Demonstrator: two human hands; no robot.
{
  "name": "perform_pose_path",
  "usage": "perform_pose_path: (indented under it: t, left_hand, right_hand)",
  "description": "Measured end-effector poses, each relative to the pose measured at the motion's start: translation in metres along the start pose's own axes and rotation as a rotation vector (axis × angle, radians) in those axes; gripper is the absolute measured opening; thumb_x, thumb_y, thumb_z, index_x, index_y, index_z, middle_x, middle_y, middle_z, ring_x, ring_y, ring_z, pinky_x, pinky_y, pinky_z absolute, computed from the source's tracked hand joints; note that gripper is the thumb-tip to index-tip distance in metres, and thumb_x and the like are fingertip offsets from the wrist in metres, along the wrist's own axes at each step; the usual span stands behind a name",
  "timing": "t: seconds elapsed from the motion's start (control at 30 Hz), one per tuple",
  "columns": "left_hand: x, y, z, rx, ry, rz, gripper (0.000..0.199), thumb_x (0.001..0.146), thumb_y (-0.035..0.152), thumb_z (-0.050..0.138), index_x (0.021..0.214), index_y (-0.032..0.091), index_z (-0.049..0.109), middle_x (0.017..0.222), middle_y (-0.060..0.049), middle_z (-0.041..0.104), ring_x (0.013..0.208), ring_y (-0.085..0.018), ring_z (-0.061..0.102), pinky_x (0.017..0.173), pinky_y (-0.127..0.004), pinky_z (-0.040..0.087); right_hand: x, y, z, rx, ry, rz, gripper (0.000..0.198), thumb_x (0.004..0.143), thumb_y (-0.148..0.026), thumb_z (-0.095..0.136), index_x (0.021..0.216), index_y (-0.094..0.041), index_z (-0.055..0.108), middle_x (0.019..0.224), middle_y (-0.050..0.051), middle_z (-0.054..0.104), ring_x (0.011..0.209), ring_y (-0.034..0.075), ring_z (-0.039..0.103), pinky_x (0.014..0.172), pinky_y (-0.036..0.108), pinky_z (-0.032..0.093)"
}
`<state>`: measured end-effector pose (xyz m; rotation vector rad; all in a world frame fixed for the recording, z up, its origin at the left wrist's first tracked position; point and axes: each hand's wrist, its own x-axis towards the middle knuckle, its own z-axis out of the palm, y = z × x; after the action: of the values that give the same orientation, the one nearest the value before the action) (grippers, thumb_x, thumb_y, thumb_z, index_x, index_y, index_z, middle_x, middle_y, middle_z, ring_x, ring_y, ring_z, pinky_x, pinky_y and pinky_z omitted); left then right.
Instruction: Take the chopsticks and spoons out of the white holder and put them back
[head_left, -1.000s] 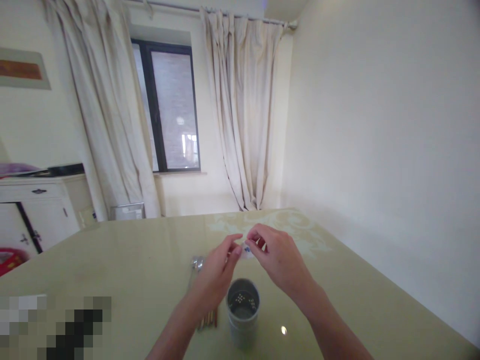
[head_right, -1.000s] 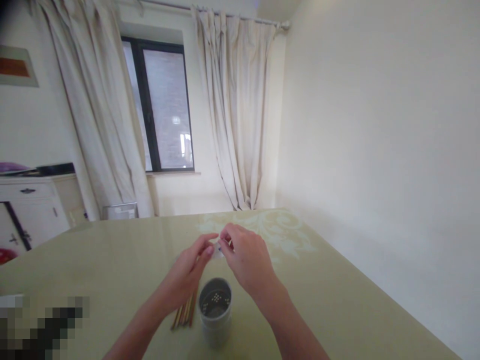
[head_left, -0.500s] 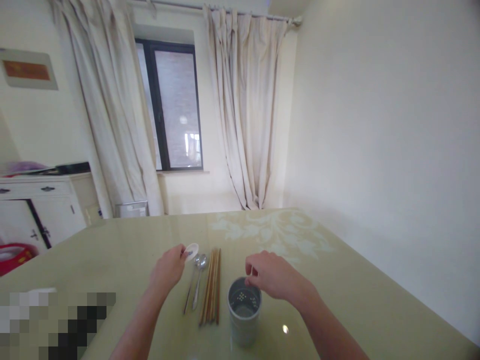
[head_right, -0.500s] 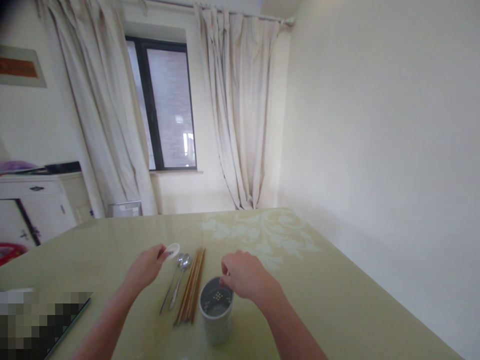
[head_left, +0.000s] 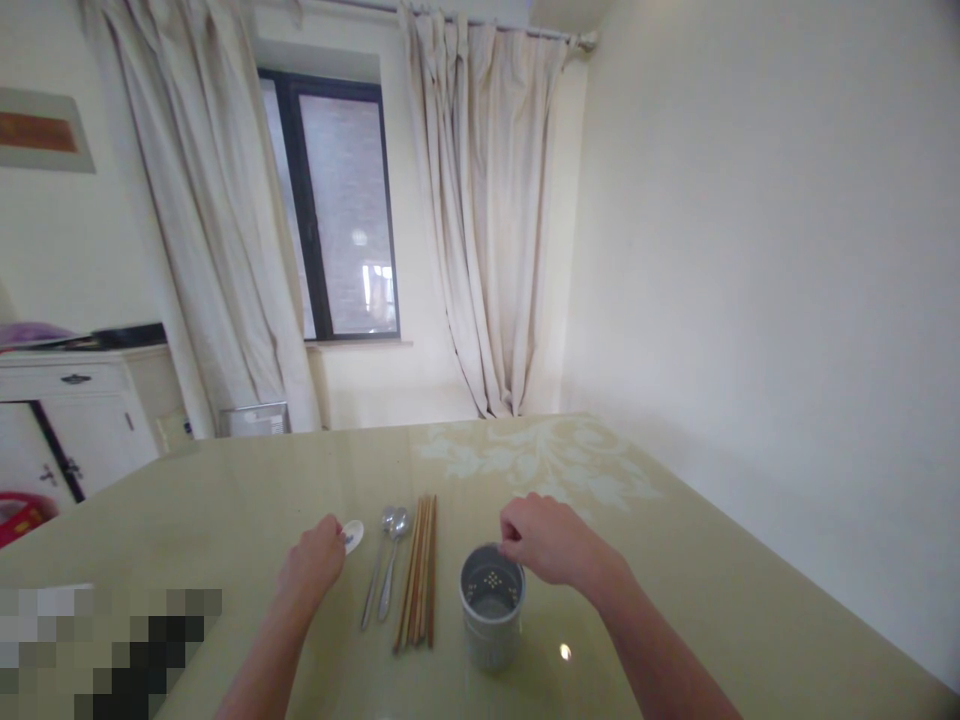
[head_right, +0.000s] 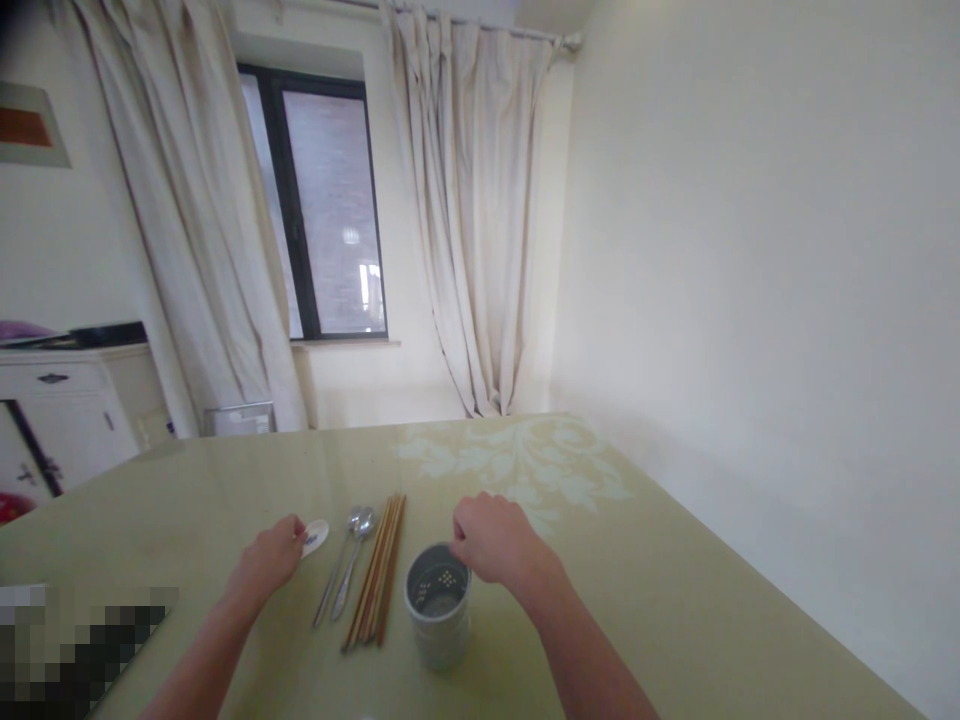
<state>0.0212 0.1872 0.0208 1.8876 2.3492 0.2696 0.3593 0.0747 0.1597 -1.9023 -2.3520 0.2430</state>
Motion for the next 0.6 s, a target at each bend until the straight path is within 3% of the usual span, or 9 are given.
perform_pose_path:
  t: [0.2,0.4,0.6]
  left_hand:
    - [-0.002,0.001,-0.001,-0.002,-0.003,-0.03,0.037,0.101,0.026,0.036,0.108,0.016,0.071,0.117,-0.022,0.076,0.104,-0.035,0.074,0.079,-0.037,0.051]
    - [-0.002,0.001,-0.003,-0.007,-0.025,-0.039,0.036,0.097,0.04,0.046,0.107,0.018,0.074,0.113,-0.02,0.078,0.105,-0.038,0.074,0.079,-0.04,0.053]
    - [0.002,0.003,0.002,-0.008,-0.026,0.019,0.037,0.098,0.041,0.045,0.104,0.017,0.073,0.108,-0.019,0.079,0.105,-0.036,0.075,0.08,-0.037,0.052]
  right_hand:
    - [0.002,0.003,-0.001,0.008,0.018,0.027,0.012,0.083,-0.025,0.073,0.076,-0.021,0.081,0.081,0.01,0.08,0.08,0.025,0.075,0.064,0.028,0.044]
    - [0.013,0.004,0.009,0.035,0.08,0.049,0.015,0.086,-0.021,0.068,0.084,-0.02,0.082,0.093,0.013,0.081,0.088,0.027,0.076,0.069,0.029,0.047]
    - [0.026,0.004,0.022,0.158,0.141,0.066,0.025,0.093,-0.016,0.055,0.09,-0.015,0.08,0.078,0.013,0.08,0.077,0.022,0.076,0.07,0.028,0.049]
